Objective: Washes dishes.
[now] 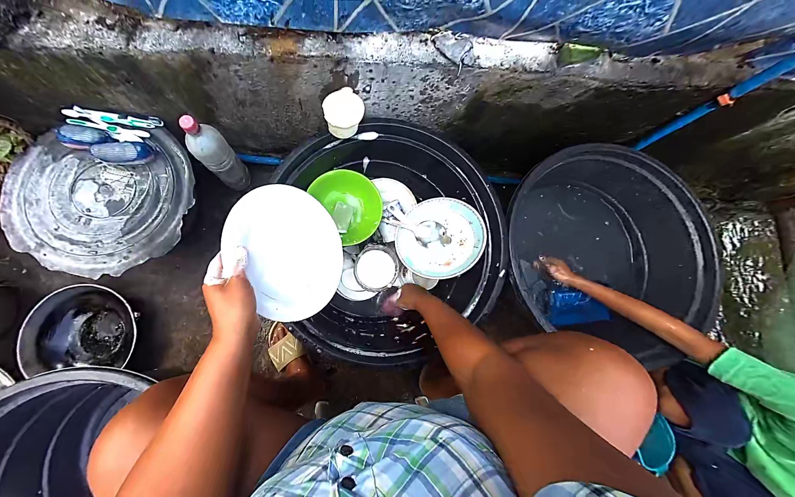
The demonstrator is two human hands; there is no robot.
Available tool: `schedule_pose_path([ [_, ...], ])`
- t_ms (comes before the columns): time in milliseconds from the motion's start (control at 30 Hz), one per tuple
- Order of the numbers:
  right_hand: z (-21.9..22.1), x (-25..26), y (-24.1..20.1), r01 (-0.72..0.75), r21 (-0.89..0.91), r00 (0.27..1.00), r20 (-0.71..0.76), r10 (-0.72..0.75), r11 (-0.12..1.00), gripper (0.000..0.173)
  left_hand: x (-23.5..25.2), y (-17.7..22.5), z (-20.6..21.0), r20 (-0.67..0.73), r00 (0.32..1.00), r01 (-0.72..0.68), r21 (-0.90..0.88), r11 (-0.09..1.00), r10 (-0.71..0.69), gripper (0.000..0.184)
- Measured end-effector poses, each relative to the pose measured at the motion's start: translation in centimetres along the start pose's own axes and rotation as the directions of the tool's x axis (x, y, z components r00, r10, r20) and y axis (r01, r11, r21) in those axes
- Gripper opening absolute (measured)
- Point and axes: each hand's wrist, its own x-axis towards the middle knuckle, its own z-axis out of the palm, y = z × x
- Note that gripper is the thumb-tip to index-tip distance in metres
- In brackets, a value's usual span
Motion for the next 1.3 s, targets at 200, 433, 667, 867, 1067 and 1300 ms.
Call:
schedule_pose_path([
  [200, 0.5, -2.4, 1.0, 0.151, 0.705, 0.988, -0.133, -0.08, 0.692, 0.042, -0.1, -0.3, 0.1, 0.03, 0.999, -0.031, -0.01, 0.999, 0.031, 0.027],
  [433, -1.6, -7.8, -0.4, 0.425, 0.797, 0.905, -0.356, -0.234, 0.429, 0.052, -0.7, -0.9, 0.7, 0.083, 0.996, -0.04, -0.005, 0.999, 0.04, 0.031],
  [667, -4.4, -16.5, -5.2, 0.817, 0.501, 0.577, -0.718, -0.388, 0.287, 0.038, -3.0, -0.9, 2.4, 0.133, 0.989, -0.07, 0.002, 0.998, 0.069, 0.034],
  [867, 2.8, -16.5, -10.7, 0.757, -0.327, 0.175, -0.732, -0.658, 0.566, 0.042, -6.4, -0.1, 4.1, 0.224, 0.974, -0.013, -0.097, 0.995, 0.035, 0.035],
  [1067, -3.3, -15.1, -8.7, 0.562, -0.408, -0.019, -0.876, -0.482, 0.72, 0.036, -7.4, 1.4, 3.8, 0.275, 0.957, -0.062, -0.131, 0.989, 0.096, 0.033],
  [1300, -1.8, -16.1, -12.6, 0.65, -0.566, -0.212, -0.777, -0.593, 0.508, 0.015, -6.8, 0.9, 3.9, 0.274, 0.959, -0.011, -0.226, 0.974, 0.075, 0.033],
])
